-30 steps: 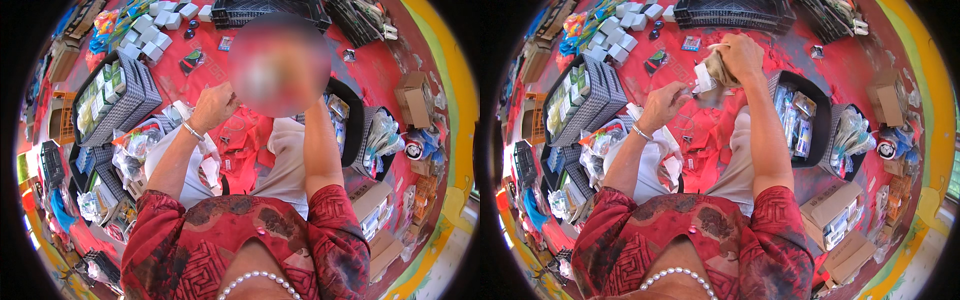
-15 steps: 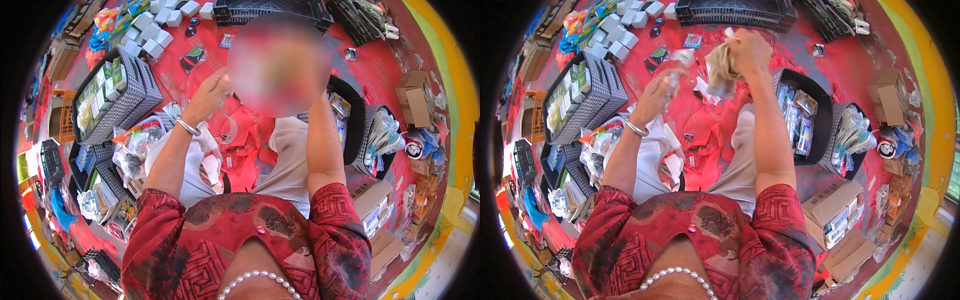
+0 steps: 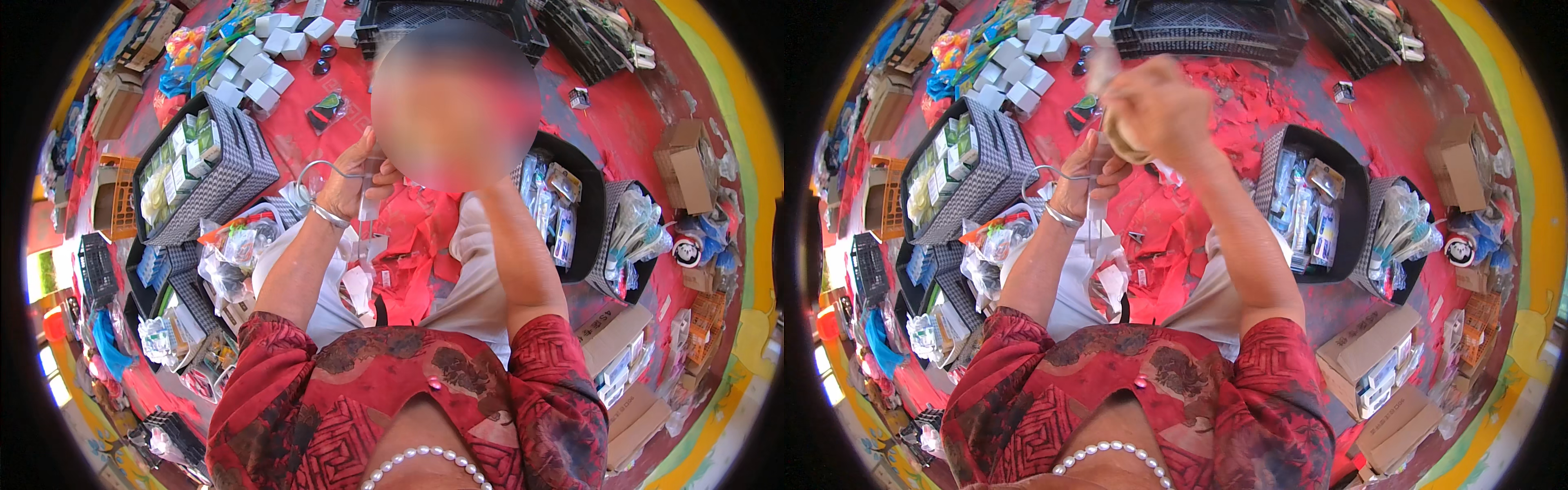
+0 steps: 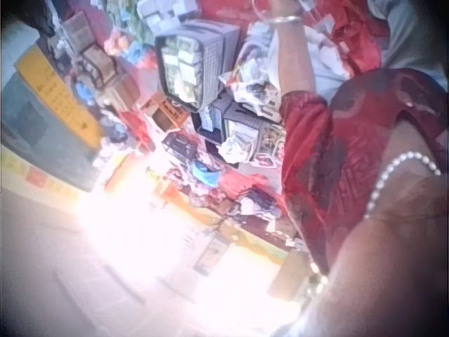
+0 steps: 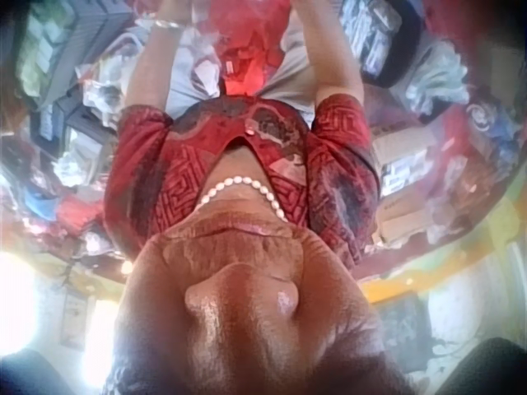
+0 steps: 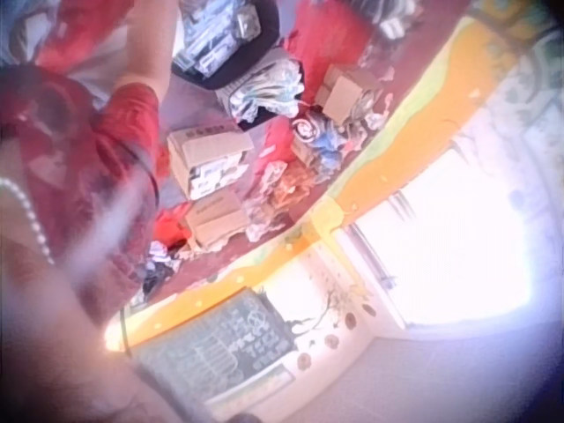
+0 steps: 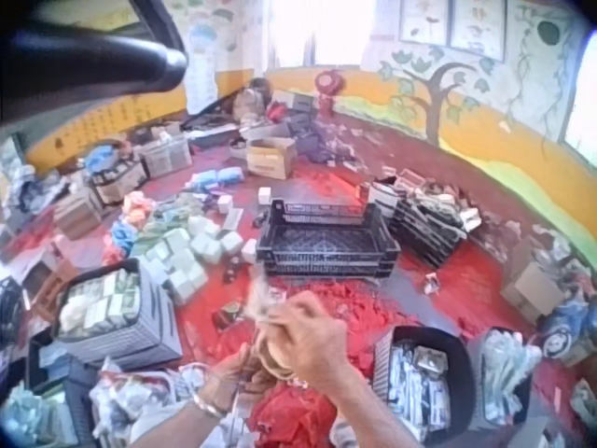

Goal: The person sits on the floor and wipes multiple small packaged items with a cloth. They handle items one at a time, rubbing the cloth over the surfaces of each package before placing them aside.

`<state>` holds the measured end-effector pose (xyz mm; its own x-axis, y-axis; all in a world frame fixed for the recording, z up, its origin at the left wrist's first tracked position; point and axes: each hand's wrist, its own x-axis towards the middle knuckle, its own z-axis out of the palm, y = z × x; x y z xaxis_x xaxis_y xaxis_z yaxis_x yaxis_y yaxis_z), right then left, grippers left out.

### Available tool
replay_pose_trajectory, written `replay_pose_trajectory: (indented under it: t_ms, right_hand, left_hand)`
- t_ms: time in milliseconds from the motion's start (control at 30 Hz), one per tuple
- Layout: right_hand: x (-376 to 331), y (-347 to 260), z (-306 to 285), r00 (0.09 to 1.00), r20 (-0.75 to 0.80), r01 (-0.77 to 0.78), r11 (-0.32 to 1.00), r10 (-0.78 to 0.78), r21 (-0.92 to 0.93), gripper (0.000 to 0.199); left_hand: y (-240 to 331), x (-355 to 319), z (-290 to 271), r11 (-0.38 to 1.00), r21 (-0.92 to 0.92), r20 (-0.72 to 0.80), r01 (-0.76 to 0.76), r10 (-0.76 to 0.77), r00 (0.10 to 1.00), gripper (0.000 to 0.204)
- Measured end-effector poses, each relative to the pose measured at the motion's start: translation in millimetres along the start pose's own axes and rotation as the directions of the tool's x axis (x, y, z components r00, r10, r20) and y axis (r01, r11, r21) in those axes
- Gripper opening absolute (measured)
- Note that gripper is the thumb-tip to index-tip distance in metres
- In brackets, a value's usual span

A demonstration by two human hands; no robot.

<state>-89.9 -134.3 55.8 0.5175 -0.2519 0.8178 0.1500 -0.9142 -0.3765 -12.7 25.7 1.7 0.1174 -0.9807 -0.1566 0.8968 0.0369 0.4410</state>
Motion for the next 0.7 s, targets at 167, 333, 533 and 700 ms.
replay_pose_trajectory:
  t_ms: [167,333,533,700]
  right_hand:
    - [-15.6,27.4,-0.1,0.917,0.192,-0.253,0.883,0.349,-0.396,0.015]
    - [-16.1,68.4,-22.1,0.869,-0.023,-0.484,0.841,0.494,-0.243,0.018]
    - [-1.4,43.4,-25.4,0.722,0.121,-0.687,0.726,0.681,0.011,0.024]
    - [-8.4,25.7,-9.4,0.402,0.691,-0.915,0.295,0.601,0.275,0.036]
  left_hand:
    - [2.8,-3.5,-2.0,0.991,-0.133,0.089,-0.016,0.028,0.996,0.042]
    - [9.1,-3.2,-11.3,0.862,-0.5,0.072,-0.086,0.141,0.987,0.036]
    - [8.3,-3.6,-14.6,0.864,-0.498,0.112,-0.076,0.15,0.982,0.037]
    - [5.8,-5.2,-12.8,0.883,-0.47,0.177,0.003,0.091,0.98,0.045]
